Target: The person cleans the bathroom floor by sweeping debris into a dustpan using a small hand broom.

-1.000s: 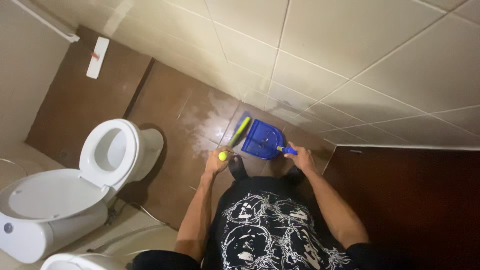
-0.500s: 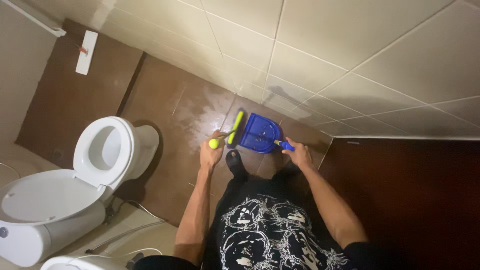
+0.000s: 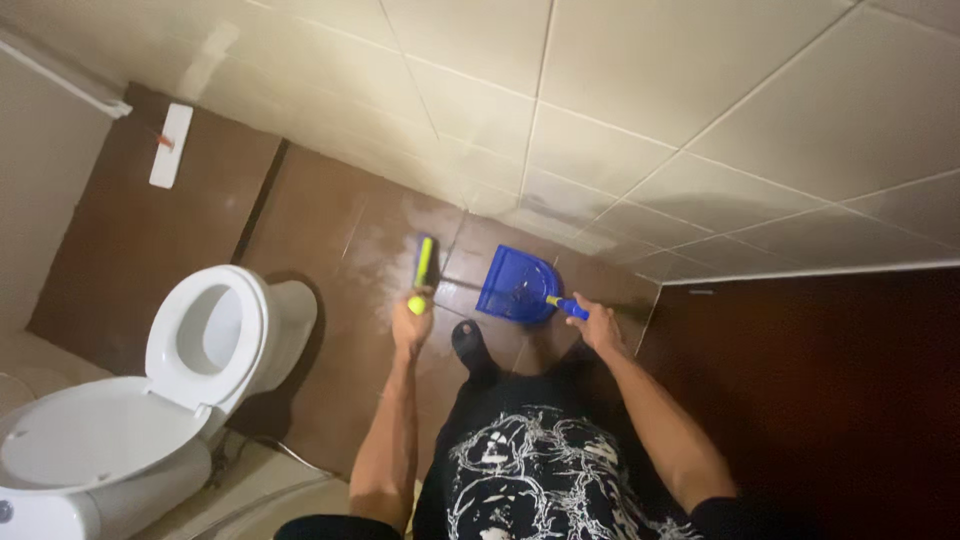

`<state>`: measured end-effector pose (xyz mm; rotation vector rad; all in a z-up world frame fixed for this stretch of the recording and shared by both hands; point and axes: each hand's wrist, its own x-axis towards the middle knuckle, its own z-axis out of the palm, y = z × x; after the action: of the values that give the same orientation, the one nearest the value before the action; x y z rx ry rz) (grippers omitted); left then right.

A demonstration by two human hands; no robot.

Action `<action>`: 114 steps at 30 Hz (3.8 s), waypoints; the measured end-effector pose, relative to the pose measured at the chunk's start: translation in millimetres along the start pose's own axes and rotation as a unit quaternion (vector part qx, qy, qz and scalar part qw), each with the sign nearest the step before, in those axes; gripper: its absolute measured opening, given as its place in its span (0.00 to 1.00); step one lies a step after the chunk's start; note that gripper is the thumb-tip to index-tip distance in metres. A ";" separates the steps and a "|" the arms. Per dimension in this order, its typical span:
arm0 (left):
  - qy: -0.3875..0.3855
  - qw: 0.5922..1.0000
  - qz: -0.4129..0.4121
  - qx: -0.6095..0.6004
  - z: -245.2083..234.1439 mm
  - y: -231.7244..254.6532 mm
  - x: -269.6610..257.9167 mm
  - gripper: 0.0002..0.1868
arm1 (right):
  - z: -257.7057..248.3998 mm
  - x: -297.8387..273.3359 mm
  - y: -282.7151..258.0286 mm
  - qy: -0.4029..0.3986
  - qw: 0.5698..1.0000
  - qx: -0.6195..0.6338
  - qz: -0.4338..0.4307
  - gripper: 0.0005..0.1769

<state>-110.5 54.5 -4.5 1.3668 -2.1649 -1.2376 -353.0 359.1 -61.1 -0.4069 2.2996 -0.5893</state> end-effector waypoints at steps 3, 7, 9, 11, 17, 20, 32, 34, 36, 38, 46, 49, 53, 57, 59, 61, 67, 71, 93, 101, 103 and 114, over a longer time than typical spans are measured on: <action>-0.065 0.998 -0.021 -0.003 25.9 -5.3 -23.6 0.15 | 2.6 -4.3 -1.0 -0.001 1.000 0.001 -0.003 0.42; -0.219 0.970 -0.086 -0.061 37.9 15.5 -49.5 0.18 | 1.7 -5.2 -11.6 -0.026 0.997 -0.035 0.056 0.40; -0.202 0.979 -0.038 -0.006 42.3 27.7 -60.3 0.17 | 1.9 -6.2 -8.6 -0.018 0.999 -0.011 0.027 0.40; -0.183 0.982 0.012 0.050 40.1 35.8 -62.5 0.16 | 0.7 -4.9 -4.0 -0.008 1.000 0.015 -0.004 0.41; -0.149 0.985 -0.052 -0.072 -3.6 38.5 -61.1 0.22 | 4.7 -13.6 3.1 0.025 0.998 -0.064 -0.001 0.41; -0.112 0.991 0.036 -0.062 -30.9 31.9 -54.4 0.26 | 4.4 -19.7 4.1 0.026 0.996 -0.090 -0.005 0.40; 0.009 0.998 0.062 -0.006 -61.8 1.3 -9.1 0.16 | -4.3 -32.2 -19.8 -0.015 0.989 -0.122 0.083 0.38; 0.030 0.996 0.083 -0.012 -61.8 -14.4 5.1 0.17 | 0.3 -27.5 -15.5 -0.008 0.995 -0.074 0.063 0.39; 0.018 0.997 0.074 -0.002 -60.0 -26.0 15.1 0.17 | 7.5 -22.0 -9.6 -0.005 0.995 -0.072 0.066 0.39; 0.006 0.998 0.066 0.006 -54.6 -33.3 19.1 0.18 | 11.5 -19.5 -3.6 0.001 0.995 -0.069 0.070 0.39; -0.113 0.993 0.032 0.016 -2.3 -44.3 -36.9 0.19 | 13.7 -18.1 -3.7 0.066 0.998 0.001 -0.024 0.39; -0.168 0.983 -0.013 0.068 6.0 -34.1 -73.7 0.20 | 14.7 -15.4 -7.6 0.042 0.999 -0.021 -0.002 0.40; -0.159 0.973 0.159 -0.047 -1.2 -18.5 -93.3 0.17 | 19.1 -12.5 -11.8 0.039 0.998 -0.002 0.039 0.40; -0.209 0.976 0.063 -0.023 -15.8 -5.7 -84.0 0.15 | 19.0 -15.0 -11.1 0.038 0.998 -0.035 0.040 0.40; -0.203 0.979 0.026 -0.027 -23.8 -0.7 -76.9 0.15 | 19.3 -16.8 -12.4 0.046 0.998 -0.040 0.034 0.40; -0.202 0.974 0.069 -0.071 -28.3 3.8 -68.3 0.15 | 17.9 -16.4 -10.9 0.061 0.998 -0.004 0.009 0.40; -0.163 0.985 -0.008 -0.062 -46.6 27.5 -52.4 0.18 | 18.0 -15.9 -13.0 0.057 0.991 0.027 0.118 0.27; -0.145 0.983 0.052 -0.105 -58.2 29.7 -42.4 0.23 | 16.6 -17.9 -11.1 0.222 0.971 0.057 -0.068 0.24; -0.068 0.995 0.076 -0.012 13.5 -21.9 31.1 0.15 | -29.9 46.9 -20.3 0.257 0.961 0.069 -0.068 0.25; -0.090 0.993 -0.012 0.070 46.9 -10.0 0.7 0.15 | -51.8 59.1 13.5 0.158 0.983 0.085 -0.042 0.27; -0.101 0.989 -0.055 0.090 51.5 -1.0 -2.2 0.17 | -56.4 70.9 16.5 0.221 0.957 0.106 -0.153 0.25; -0.110 0.983 -0.068 0.127 66.5 22.9 -15.2 0.19 | -69.2 89.7 30.1 0.162 0.985 0.037 -0.051 0.27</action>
<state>-158.4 105.0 -22.5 1.5665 -2.4894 -1.2482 -467.9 365.0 -83.3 -0.4204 2.5657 -0.8437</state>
